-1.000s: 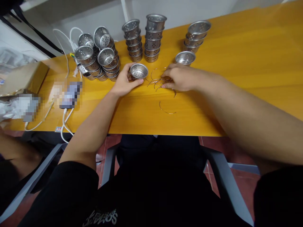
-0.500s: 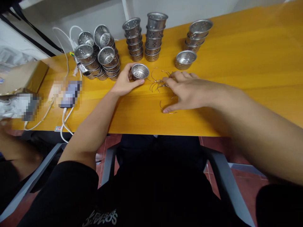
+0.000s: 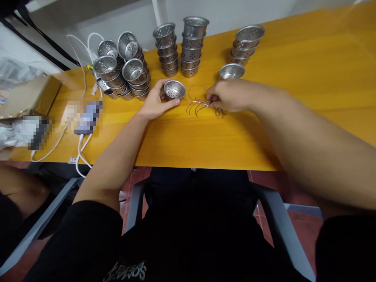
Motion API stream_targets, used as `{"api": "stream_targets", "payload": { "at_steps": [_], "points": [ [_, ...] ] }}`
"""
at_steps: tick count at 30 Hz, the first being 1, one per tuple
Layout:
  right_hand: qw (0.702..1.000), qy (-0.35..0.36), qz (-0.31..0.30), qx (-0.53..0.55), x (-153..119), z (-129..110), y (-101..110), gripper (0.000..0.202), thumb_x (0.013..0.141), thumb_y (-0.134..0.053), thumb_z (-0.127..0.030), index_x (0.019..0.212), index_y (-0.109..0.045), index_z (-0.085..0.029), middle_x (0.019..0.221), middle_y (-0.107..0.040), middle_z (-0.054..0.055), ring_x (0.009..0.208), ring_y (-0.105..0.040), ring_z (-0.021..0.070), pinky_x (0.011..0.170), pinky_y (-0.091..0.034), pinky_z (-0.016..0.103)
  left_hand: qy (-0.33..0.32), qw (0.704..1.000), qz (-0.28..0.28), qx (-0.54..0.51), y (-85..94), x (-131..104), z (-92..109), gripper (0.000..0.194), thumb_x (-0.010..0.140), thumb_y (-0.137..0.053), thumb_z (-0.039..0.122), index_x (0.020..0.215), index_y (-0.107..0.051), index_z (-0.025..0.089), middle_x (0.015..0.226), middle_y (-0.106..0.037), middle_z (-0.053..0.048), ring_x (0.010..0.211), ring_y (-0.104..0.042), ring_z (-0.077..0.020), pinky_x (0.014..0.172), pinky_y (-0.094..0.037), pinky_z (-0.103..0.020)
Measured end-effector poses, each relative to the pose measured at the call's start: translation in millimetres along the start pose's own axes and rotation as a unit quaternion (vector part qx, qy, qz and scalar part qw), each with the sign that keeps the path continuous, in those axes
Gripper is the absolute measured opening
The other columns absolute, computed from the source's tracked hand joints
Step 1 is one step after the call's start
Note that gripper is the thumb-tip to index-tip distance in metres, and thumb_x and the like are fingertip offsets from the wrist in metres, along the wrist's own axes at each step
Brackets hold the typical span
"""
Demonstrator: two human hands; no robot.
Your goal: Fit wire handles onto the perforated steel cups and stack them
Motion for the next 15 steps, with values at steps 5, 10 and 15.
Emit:
{"api": "stream_targets", "payload": {
  "at_steps": [5, 10, 15],
  "points": [
    [0.999, -0.031, -0.011, -0.021, 7.6, -1.1, -1.7, 0.017, 0.098, -0.062, -0.028, 0.103, -0.076, -0.021, 0.099, -0.077, 0.01, 0.078, -0.063, 0.024, 0.074, -0.047, 0.038, 0.001, 1.0, 0.001, -0.004, 0.0, -0.1, 3.4, 0.099, 0.082, -0.087, 0.072, 0.153, -0.041, 0.02, 0.149, -0.065, -0.018, 0.137, -0.072, -0.03, 0.125, -0.058, -0.055],
    [0.999, 0.015, 0.007, -0.044, 4.4, -13.4, 5.3, 0.018, 0.098, -0.055, -0.029, 0.096, -0.072, -0.022, 0.1, -0.076, 0.012, 0.085, -0.064, 0.0261, 0.078, -0.05, 0.04, -0.004, 1.0, 0.003, -0.004, 1.0, -0.4, 2.8, 0.101, 0.081, -0.084, 0.079, 0.151, -0.042, 0.021, 0.151, -0.064, -0.017, 0.137, -0.072, -0.0297, 0.125, -0.058, -0.055],
    [0.998, -0.008, 0.055, -0.018, -6.8, -19.0, 30.5, 0.019, 0.095, -0.056, -0.033, 0.099, -0.071, -0.023, 0.102, -0.076, 0.012, 0.083, -0.065, 0.026, 0.079, -0.051, 0.042, -0.017, 1.0, -0.004, 0.0, 0.9, 0.8, 1.2, 0.102, 0.086, -0.079, 0.079, 0.158, -0.035, 0.021, 0.154, -0.059, -0.018, 0.143, -0.067, -0.0311, 0.13, -0.051, -0.057]
  ]
}}
Point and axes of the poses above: each hand's wrist, its own x-axis towards the middle knuckle, its own y-axis out of the back of the hand, z = x × y, the point moved 7 cm from there along x, towards the middle knuckle
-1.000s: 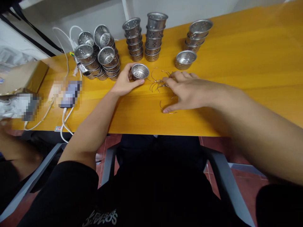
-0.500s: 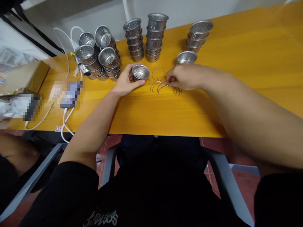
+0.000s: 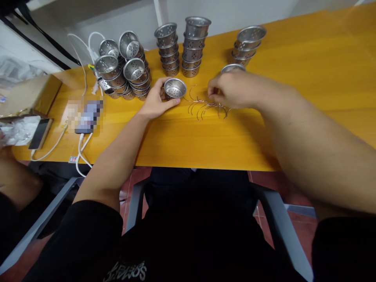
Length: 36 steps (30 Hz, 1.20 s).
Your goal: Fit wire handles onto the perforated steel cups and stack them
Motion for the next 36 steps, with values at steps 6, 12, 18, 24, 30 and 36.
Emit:
{"api": "stream_targets", "payload": {
  "at_steps": [6, 12, 18, 24, 30, 36],
  "points": [
    [0.997, -0.065, 0.037, 0.003, -2.7, 6.7, 24.2, 0.018, 0.098, -0.058, -0.032, 0.107, -0.072, -0.023, 0.1, -0.077, 0.01, 0.083, -0.067, 0.0254, 0.083, -0.051, 0.043, -0.005, 0.999, -0.004, -0.036, -2.3, 0.9, 3.7, 0.11, 0.081, -0.075, 0.089, 0.157, -0.031, 0.023, 0.153, -0.055, -0.017, 0.145, -0.065, -0.0314, 0.127, -0.053, -0.057],
    [0.968, -0.142, 0.159, 0.134, -18.1, -6.5, 63.3, 0.028, 0.11, -0.059, -0.045, 0.12, -0.069, -0.02, 0.101, -0.078, 0.011, 0.093, -0.076, 0.0273, 0.086, -0.057, 0.045, -0.006, 0.999, -0.015, -0.039, -4.6, 1.3, 2.5, 0.113, 0.082, -0.069, 0.093, 0.162, -0.024, 0.027, 0.164, -0.046, -0.017, 0.156, -0.057, -0.0316, 0.133, -0.048, -0.057],
    [0.9, -0.111, 0.317, 0.279, -3.8, -13.8, 65.2, 0.039, 0.108, -0.072, -0.056, 0.112, -0.07, -0.018, 0.088, -0.07, 0.008, 0.068, -0.064, 0.0166, 0.061, -0.045, 0.03, -0.018, 0.997, 0.013, -0.069, 1.1, 5.7, 1.3, 0.114, 0.073, -0.079, 0.092, 0.154, -0.039, 0.023, 0.159, -0.054, -0.016, 0.152, -0.06, -0.0327, 0.134, -0.045, -0.06],
    [0.843, -0.063, 0.378, 0.379, 23.6, 9.4, 11.3, 0.028, 0.101, -0.088, -0.041, 0.094, -0.07, -0.021, 0.065, -0.055, 0.0, 0.051, -0.042, 0.0113, 0.05, -0.03, 0.03, -0.014, 0.99, 0.017, -0.137, -0.3, 4.9, 5.8, 0.107, 0.078, -0.082, 0.08, 0.158, -0.042, 0.022, 0.158, -0.056, -0.014, 0.147, -0.062, -0.0329, 0.129, -0.051, -0.059],
    [0.857, -0.057, 0.31, 0.408, 27.8, 3.0, -7.1, 0.009, 0.104, -0.081, -0.015, 0.109, -0.074, -0.017, 0.078, -0.073, 0.004, 0.057, -0.056, 0.0118, 0.058, -0.044, 0.028, -0.034, 0.994, -0.002, -0.107, -7.7, 4.9, 5.8, 0.11, 0.081, -0.08, 0.081, 0.162, -0.034, 0.021, 0.156, -0.056, -0.015, 0.148, -0.061, -0.0329, 0.13, -0.047, -0.061],
    [0.838, -0.034, 0.3, 0.454, 24.2, -11.7, -2.0, 0.035, 0.101, -0.088, -0.046, 0.096, -0.064, -0.021, 0.083, -0.077, 0.006, 0.046, -0.054, 0.0118, 0.046, -0.04, 0.032, -0.05, 0.998, -0.017, -0.031, -13.8, 6.4, 3.8, 0.11, 0.083, -0.076, 0.086, 0.159, -0.031, 0.02, 0.152, -0.055, -0.015, 0.147, -0.062, -0.0315, 0.134, -0.04, -0.061]
  ]
}}
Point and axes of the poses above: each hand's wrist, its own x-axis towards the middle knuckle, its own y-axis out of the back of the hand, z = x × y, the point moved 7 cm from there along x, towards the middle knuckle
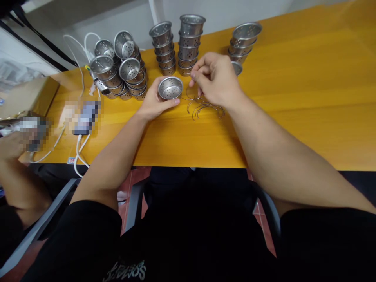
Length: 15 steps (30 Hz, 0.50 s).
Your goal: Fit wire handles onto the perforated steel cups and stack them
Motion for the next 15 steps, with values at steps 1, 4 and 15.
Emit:
{"api": "stream_targets", "payload": {
  "at_steps": [1, 4, 15],
  "points": [
    [1.0, 0.009, -0.001, 0.0, -1.3, -3.3, -1.4, 0.04, 0.1, -0.089, -0.052, 0.094, -0.063, -0.022, 0.077, -0.075, 0.005, 0.046, -0.053, 0.0125, 0.046, -0.039, 0.033, -0.001, 1.0, -0.002, 0.004, -2.2, -0.1, 0.5, 0.108, 0.084, -0.074, 0.086, 0.159, -0.031, 0.02, 0.15, -0.056, -0.015, 0.145, -0.062, -0.0309, 0.133, -0.041, -0.06],
    [0.999, 0.032, -0.007, -0.029, -5.9, -11.2, -7.9, 0.046, 0.098, -0.086, -0.064, 0.091, -0.062, -0.025, 0.061, -0.059, -0.001, 0.048, -0.045, 0.0133, 0.048, -0.033, 0.035, -0.009, 1.0, 0.0, -0.003, -9.4, -0.3, 4.9, 0.104, 0.085, -0.073, 0.086, 0.155, -0.034, 0.02, 0.145, -0.057, -0.013, 0.14, -0.065, -0.0288, 0.129, -0.047, -0.058],
    [0.993, 0.005, -0.011, -0.121, -13.6, -11.1, -23.0, 0.036, 0.103, -0.08, -0.053, 0.089, -0.058, -0.029, 0.062, -0.053, -0.001, 0.059, -0.045, 0.0188, 0.061, -0.035, 0.04, -0.044, 0.998, -0.018, 0.029, -21.9, -4.9, 24.4, 0.098, 0.091, -0.066, 0.085, 0.156, -0.03, 0.02, 0.146, -0.055, -0.013, 0.139, -0.064, -0.0281, 0.126, -0.05, -0.054]
  ]
}}
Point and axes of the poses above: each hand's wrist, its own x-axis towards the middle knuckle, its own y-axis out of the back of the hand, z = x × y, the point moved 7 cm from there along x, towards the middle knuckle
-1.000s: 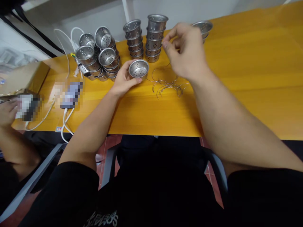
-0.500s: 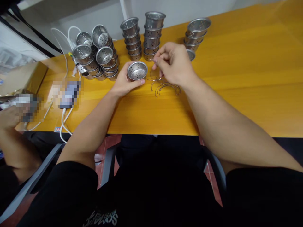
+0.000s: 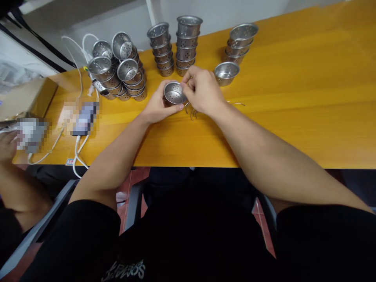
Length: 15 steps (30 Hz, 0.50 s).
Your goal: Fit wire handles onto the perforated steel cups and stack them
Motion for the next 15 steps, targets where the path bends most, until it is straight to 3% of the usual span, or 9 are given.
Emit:
{"api": "stream_targets", "payload": {
  "at_steps": [8, 15],
  "points": [
    [1.0, -0.023, 0.012, 0.017, -1.3, -1.5, -3.0, 0.029, 0.102, -0.079, -0.047, 0.092, -0.059, -0.029, 0.061, -0.051, -0.001, 0.058, -0.043, 0.0188, 0.059, -0.033, 0.038, 0.022, 0.999, -0.029, 0.029, -1.3, 1.4, 12.9, 0.111, 0.081, -0.075, 0.089, 0.157, -0.028, 0.021, 0.154, -0.052, -0.016, 0.147, -0.059, -0.0336, 0.131, -0.044, -0.055],
    [0.998, -0.031, 0.018, 0.044, 1.2, 4.8, -8.9, 0.03, 0.094, -0.08, -0.058, 0.092, -0.064, -0.032, 0.06, -0.048, -0.001, 0.052, -0.041, 0.0207, 0.051, -0.031, 0.037, 0.04, 0.998, -0.044, 0.011, -3.9, 1.0, 19.7, 0.109, 0.085, -0.071, 0.089, 0.157, -0.029, 0.019, 0.154, -0.053, -0.017, 0.146, -0.061, -0.0325, 0.132, -0.043, -0.053]
  ]
}}
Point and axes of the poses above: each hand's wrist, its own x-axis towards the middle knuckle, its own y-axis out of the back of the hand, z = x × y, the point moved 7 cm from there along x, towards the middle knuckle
